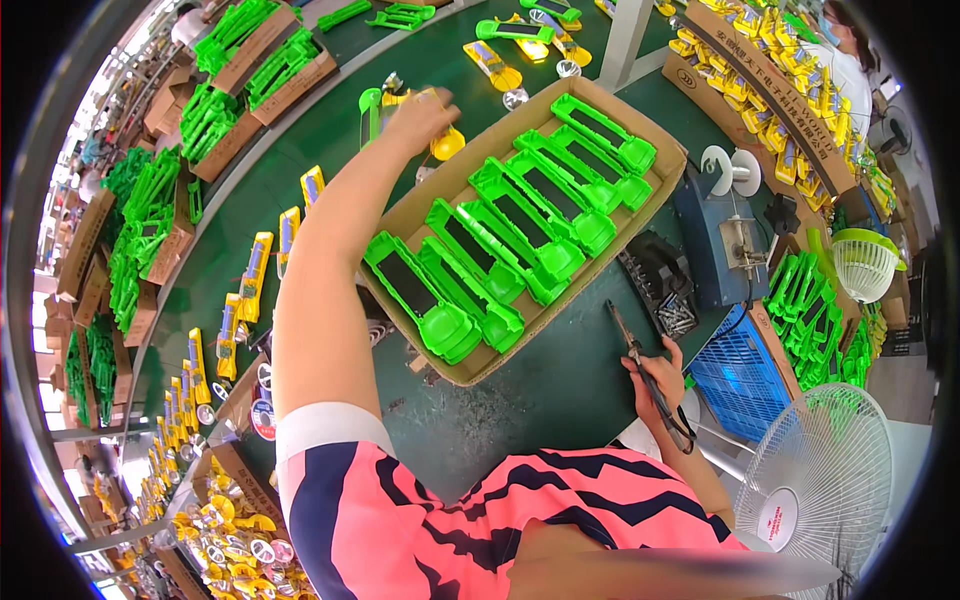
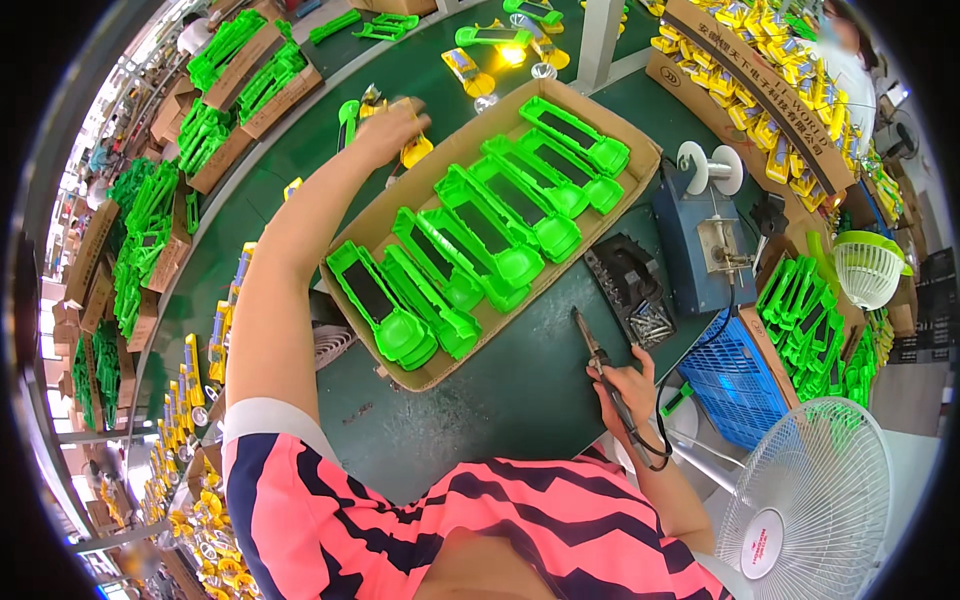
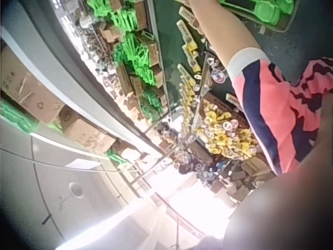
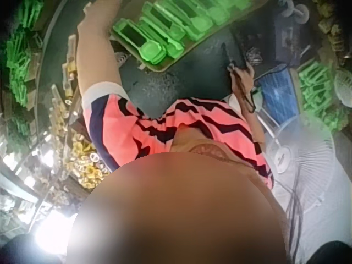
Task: The person solders internal components of small flashlights by connecting wires to circuit boards within flashlight housings using a soldering iron and solder wire.
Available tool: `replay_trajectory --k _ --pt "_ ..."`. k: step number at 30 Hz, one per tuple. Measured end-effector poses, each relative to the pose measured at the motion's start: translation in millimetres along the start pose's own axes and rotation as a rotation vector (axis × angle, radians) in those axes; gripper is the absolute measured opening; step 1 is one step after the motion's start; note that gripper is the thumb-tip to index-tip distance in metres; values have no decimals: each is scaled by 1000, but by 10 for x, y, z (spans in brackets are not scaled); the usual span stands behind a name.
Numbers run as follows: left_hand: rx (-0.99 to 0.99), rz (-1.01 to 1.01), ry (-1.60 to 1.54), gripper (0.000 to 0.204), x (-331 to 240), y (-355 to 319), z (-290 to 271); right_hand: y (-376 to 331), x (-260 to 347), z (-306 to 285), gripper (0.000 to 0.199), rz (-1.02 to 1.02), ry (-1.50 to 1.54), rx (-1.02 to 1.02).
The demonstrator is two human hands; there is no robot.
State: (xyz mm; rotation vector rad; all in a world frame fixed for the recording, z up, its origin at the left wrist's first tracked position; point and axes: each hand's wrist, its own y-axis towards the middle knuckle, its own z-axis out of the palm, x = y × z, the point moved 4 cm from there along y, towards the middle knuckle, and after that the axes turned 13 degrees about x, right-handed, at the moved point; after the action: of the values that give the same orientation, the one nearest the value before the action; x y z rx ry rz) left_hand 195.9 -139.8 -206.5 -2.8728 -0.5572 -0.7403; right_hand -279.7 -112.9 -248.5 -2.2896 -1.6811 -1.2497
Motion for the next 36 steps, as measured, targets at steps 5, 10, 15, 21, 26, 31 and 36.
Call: replay_trajectory --k 5,10,15,21,26,31,36 --pt "52 480 -80 50 -50 181 -15 112 30 16 10 25 -5 37" --pt "-255 391 155 68 277 -629 -1484 389 216 -232 19 33 103 -3" --pt "14 313 -112 41 -399 -2022 -2342 1458 63 -333 37 8 0 -13" --pt "555 298 -388 36 -1678 -3591 -1721 2213 -444 200 32 97 -466 456" --pt "631 22 -591 48 -2101 -4033 -955 2472 -650 313 34 117 -318 281" --pt "-94 -98 -1196 37 -1687 -4259 -1180 2229 -701 -186 35 258 -248 292" --pt "84 -58 -807 8 -2046 -4248 -1022 1059 465 -280 36 -149 -20 178"
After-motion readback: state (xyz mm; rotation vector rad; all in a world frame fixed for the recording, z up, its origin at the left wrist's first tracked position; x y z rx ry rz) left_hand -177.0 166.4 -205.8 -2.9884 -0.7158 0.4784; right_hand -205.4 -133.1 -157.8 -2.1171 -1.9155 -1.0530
